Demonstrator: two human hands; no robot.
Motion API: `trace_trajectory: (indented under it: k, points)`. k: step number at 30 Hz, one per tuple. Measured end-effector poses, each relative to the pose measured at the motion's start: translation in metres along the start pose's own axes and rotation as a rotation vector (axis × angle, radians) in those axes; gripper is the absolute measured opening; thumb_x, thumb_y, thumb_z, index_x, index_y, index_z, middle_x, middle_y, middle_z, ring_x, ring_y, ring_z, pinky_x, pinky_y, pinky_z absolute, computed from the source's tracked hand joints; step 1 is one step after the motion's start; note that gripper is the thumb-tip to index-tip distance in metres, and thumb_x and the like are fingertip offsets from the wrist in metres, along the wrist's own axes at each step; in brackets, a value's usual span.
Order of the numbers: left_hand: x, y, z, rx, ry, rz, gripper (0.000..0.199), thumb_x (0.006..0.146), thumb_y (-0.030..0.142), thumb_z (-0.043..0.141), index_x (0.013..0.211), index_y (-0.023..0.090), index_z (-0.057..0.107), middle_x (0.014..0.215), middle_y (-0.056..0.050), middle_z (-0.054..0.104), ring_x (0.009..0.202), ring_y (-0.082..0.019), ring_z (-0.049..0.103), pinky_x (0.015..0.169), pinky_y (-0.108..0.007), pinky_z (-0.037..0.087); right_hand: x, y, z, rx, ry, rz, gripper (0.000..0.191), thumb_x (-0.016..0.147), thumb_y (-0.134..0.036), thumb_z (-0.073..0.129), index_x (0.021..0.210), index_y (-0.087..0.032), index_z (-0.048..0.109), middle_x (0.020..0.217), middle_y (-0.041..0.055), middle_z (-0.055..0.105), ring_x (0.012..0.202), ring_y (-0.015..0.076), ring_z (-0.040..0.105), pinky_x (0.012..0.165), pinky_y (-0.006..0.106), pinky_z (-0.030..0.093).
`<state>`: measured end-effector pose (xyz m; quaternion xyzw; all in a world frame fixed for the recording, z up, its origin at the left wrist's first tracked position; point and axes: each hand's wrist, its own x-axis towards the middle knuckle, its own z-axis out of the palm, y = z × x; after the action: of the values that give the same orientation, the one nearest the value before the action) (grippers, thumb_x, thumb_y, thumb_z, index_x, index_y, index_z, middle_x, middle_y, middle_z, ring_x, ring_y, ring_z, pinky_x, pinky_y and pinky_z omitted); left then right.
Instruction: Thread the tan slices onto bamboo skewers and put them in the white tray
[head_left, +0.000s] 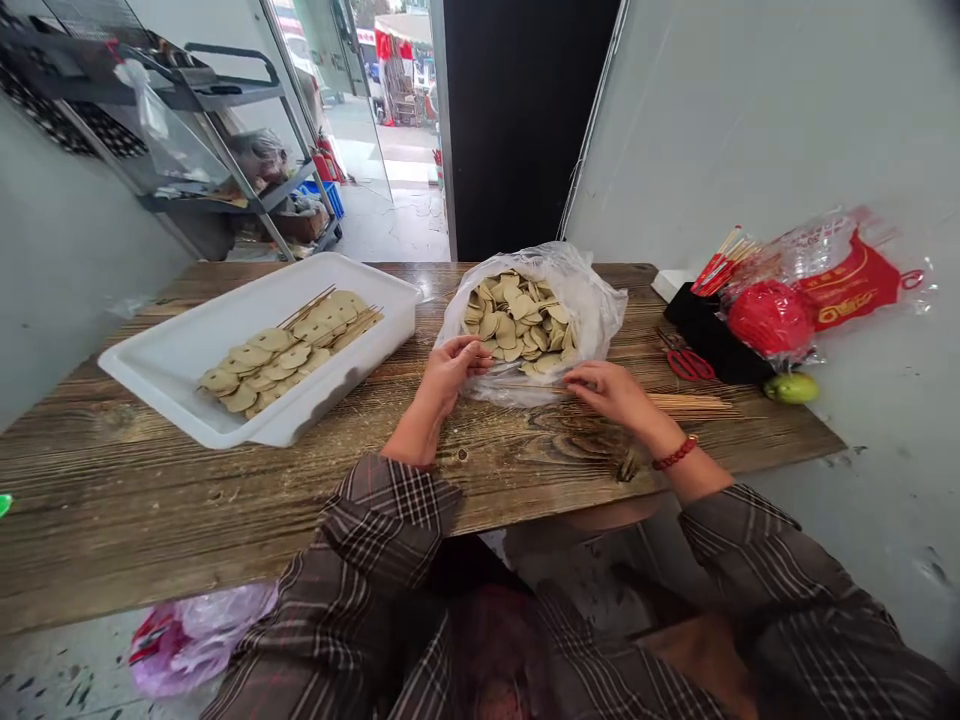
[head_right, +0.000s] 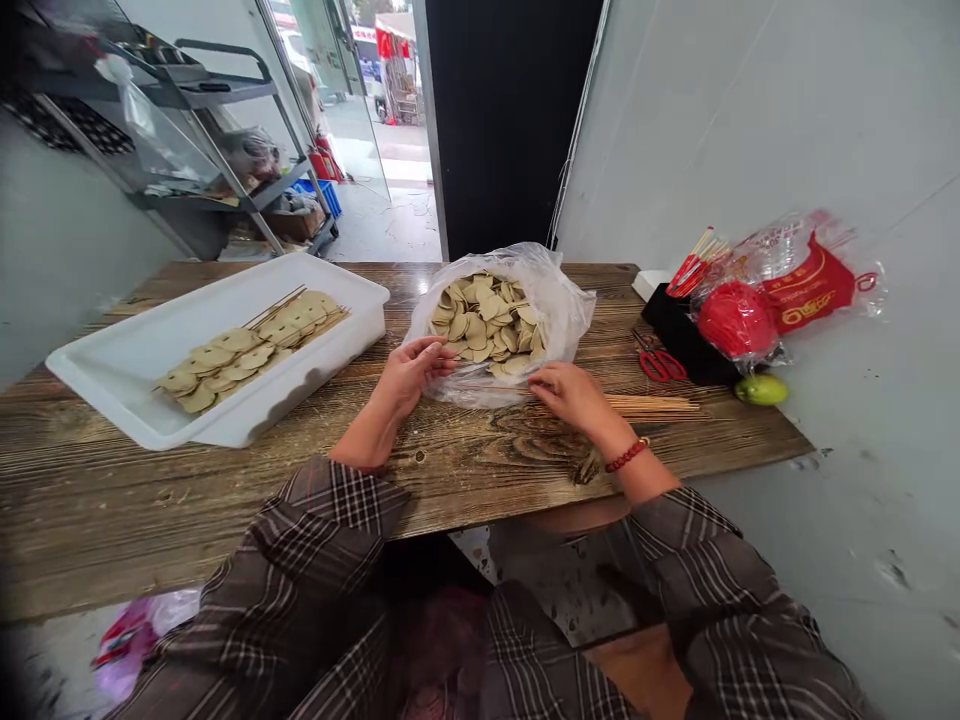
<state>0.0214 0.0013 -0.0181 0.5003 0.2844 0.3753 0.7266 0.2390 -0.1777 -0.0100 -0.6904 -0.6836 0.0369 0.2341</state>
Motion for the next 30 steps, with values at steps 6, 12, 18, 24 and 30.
trace_trajectory:
  k: [6,12,18,24,30]
  points:
    - [0.0,0.004,-0.002,-0.037,0.057,0.047,0.031,0.074,0.031,0.074,0.096,0.012,0.062,0.074,-0.002,0.07,0.061,-0.011,0.066,0.061,-0.023,0.052,0.033,-0.039,0.016,-0.161,-0.12,-0.083,0.021,0.094,-0.026,0.055,0.099,-0.017,0.073,0.098,0.0098,0.07,0.093,0.0204,0.062,0.08,0.03,0.042]
    - [0.001,0.004,-0.006,-0.042,0.091,0.038,0.031,0.073,0.032,0.074,0.095,0.013,0.063,0.074,-0.002,0.07,0.06,-0.01,0.066,0.061,-0.022,0.052,0.058,-0.052,0.025,-0.138,-0.193,-0.108,0.016,0.091,-0.022,0.057,0.087,-0.016,0.072,0.09,0.0081,0.069,0.087,0.019,0.061,0.075,0.028,0.04]
    - [0.0,0.002,-0.008,-0.026,0.098,0.02,0.034,0.073,0.034,0.075,0.097,0.013,0.063,0.077,-0.003,0.07,0.062,-0.01,0.065,0.063,-0.024,0.052,0.075,-0.069,0.009,0.391,0.316,-0.113,0.016,0.092,-0.027,0.054,0.087,-0.019,0.067,0.083,0.0023,0.068,0.079,0.0148,0.06,0.074,0.027,0.045]
    - [-0.001,0.0,-0.005,0.121,0.086,0.049,0.035,0.073,0.034,0.073,0.1,0.014,0.063,0.08,-0.003,0.07,0.064,-0.014,0.066,0.062,-0.026,0.051,0.084,-0.039,-0.013,0.897,0.663,0.226,0.022,0.084,-0.042,0.06,0.092,-0.022,0.063,0.068,-0.0037,0.057,0.051,0.0085,0.047,0.048,0.022,0.037]
    - [-0.004,-0.002,-0.007,0.334,0.204,0.2,0.035,0.076,0.039,0.07,0.101,0.016,0.065,0.084,-0.004,0.07,0.068,-0.016,0.066,0.065,-0.028,0.052,0.088,0.013,0.021,1.196,0.669,0.45,0.029,0.071,-0.045,0.067,0.08,-0.019,0.058,0.057,-0.0082,0.049,0.044,0.005,0.037,0.04,0.018,0.027]
